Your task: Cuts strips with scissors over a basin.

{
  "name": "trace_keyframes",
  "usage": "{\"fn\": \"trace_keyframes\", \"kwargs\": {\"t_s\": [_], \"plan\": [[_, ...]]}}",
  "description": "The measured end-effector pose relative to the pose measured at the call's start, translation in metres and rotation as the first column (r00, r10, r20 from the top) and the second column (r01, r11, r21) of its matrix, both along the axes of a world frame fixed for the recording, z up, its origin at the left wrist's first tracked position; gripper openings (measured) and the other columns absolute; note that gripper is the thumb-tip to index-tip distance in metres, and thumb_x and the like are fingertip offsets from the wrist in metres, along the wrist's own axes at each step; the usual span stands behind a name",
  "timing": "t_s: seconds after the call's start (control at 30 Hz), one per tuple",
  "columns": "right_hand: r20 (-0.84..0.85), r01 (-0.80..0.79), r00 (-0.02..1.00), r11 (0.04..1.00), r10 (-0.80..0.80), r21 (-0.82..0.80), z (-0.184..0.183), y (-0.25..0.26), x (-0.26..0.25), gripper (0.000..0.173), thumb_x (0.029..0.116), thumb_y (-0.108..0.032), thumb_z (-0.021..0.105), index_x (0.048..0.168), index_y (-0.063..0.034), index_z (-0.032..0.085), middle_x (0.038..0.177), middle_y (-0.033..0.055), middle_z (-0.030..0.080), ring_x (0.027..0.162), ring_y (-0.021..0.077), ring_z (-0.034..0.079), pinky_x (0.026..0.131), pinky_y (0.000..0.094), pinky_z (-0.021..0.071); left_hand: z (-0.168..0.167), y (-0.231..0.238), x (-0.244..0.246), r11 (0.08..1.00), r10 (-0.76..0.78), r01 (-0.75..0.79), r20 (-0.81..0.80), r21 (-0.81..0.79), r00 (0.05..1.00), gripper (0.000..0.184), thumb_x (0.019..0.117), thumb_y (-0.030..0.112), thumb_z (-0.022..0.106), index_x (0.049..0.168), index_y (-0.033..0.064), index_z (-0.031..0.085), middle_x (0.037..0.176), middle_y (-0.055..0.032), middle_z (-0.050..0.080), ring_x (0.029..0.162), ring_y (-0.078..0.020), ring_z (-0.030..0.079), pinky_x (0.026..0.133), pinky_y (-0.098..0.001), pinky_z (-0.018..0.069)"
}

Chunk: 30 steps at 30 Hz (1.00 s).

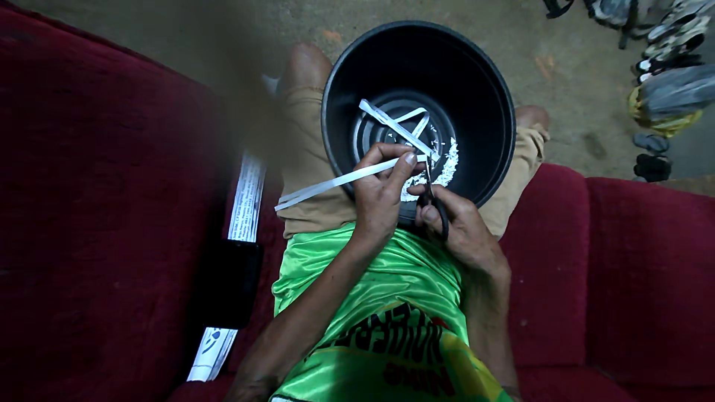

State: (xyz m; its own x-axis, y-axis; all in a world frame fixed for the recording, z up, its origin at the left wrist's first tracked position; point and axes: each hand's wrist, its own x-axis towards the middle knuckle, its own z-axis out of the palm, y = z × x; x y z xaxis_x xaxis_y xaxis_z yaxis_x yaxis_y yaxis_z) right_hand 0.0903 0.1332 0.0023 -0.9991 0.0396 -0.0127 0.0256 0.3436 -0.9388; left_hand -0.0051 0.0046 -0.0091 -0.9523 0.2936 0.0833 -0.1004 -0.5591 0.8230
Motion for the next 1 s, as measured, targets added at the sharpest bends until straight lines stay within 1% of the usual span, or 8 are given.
{"fn": "trace_keyframes", "kwargs": {"t_s": [0.1,0.27,0.47,0.57,0.67,0.87,0.93,1.0], "plan": [[-0.023,-0.018,1.0,1.0,0.018,0.004,-0.002,0.0001,-0.0014,0.049,0.1023,-0.048,0.055,0.133,-0.0108,0.062,0.074,-0.0021,0.057,0.054,0.0074,0.048,0.047,0.0234,0.043,0.0056,-0.0055,0.0065,0.998,-0.037,0.038,0.014,-0.049,0.999,0.008,0.1023,0.004,0.059,0.109,0.005,0.062,0.099,-0.0064,0.069,0.085,-0.0157,0.072,0.082,-0.0328,0.0626],[-0.026,-0.009,1.0,1.0,0.009,0.027,-0.0015,0.0006,-0.0024,0.046,0.1033,-0.046,0.055,0.132,-0.0113,0.063,0.075,-0.0013,0.058,0.053,0.0077,0.048,0.045,0.0236,0.0433,-0.0004,0.001,0.0005,1.0,-0.017,0.017,0.034,0.01,0.999,0.006,0.0996,-0.002,0.059,0.106,-0.0015,0.061,0.093,-0.0116,0.07,0.082,-0.0206,0.073,0.081,-0.0379,0.0634],[-0.044,0.011,0.999,0.999,-0.009,0.047,-0.0009,-0.0002,-0.0029,0.04,0.1045,-0.039,0.055,0.131,-0.0101,0.063,0.078,-0.001,0.06,0.055,0.0077,0.051,0.047,0.0234,0.0459,0.0012,0.0007,0.0015,1.0,-0.023,0.022,0.034,0.012,0.999,0.006,0.0998,-0.002,0.059,0.106,-0.0007,0.06,0.093,-0.0115,0.071,0.081,-0.02,0.074,0.079,-0.0367,0.0641],[-0.053,0.013,0.999,0.999,-0.011,0.042,-0.0014,0.0004,-0.0028,0.038,0.1046,-0.037,0.055,0.131,-0.0103,0.063,0.079,-0.0006,0.061,0.057,0.0085,0.053,0.049,0.0244,0.0479,0.0043,-0.0035,0.0061,0.998,-0.052,0.053,0.021,-0.033,0.998,0.008,0.1018,0.002,0.059,0.109,0.0029,0.061,0.097,-0.009,0.07,0.084,-0.0174,0.073,0.081,-0.0341,0.0628],[-0.068,0.012,0.998,0.999,-0.008,0.048,-0.0018,0.0007,-0.0034,0.037,0.1045,-0.035,0.056,0.13,-0.0097,0.063,0.077,-0.0011,0.06,0.056,0.0077,0.052,0.048,0.0235,0.0466,0.0008,0.0006,0.0021,1.0,-0.024,0.024,0.018,0.02,1.0,0.007,0.0997,-0.003,0.059,0.106,-0.0017,0.06,0.095,-0.0123,0.07,0.083,-0.0212,0.073,0.081,-0.0384,0.0638],[-0.052,0.035,0.998,0.999,-0.036,-0.007,-0.0009,-0.0016,-0.0024,0.033,0.1035,-0.031,0.059,0.129,-0.0098,0.065,0.073,-0.0004,0.057,0.053,0.008,0.049,0.045,0.0231,0.0438,0.0004,0.001,0.0004,1.0,-0.02,0.02,0.02,0.016,1.0,0.006,0.0998,-0.003,0.059,0.106,-0.0026,0.06,0.094,-0.0125,0.07,0.082,-0.0215,0.073,0.082,-0.0393,0.0635],[-0.033,0.033,0.999,0.999,-0.034,-0.024,-0.0005,-0.0014,-0.0016,0.036,0.1034,-0.035,0.058,0.13,-0.0113,0.064,0.074,-0.0002,0.058,0.053,0.0085,0.049,0.045,0.0233,0.044,0.0034,-0.0005,0.003,1.0,-0.031,0.031,0.016,-0.002,0.999,0.007,0.1005,-0.001,0.058,0.107,-0.0008,0.06,0.095,-0.0116,0.07,0.082,-0.0204,0.073,0.081,-0.0376,0.0636],[-0.008,0.005,1.0,0.999,-0.005,-0.036,-0.001,-0.0002,-0.0017,0.043,0.1038,-0.045,0.054,0.132,-0.0134,0.062,0.079,-0.0011,0.059,0.054,0.0084,0.05,0.046,0.0237,0.0444,0.0076,-0.0044,0.0074,0.997,-0.064,0.064,0.008,-0.047,0.998,0.008,0.1026,0.004,0.058,0.11,0.0035,0.061,0.097,-0.0086,0.07,0.083,-0.0169,0.073,0.079,-0.0328,0.0634]]}}
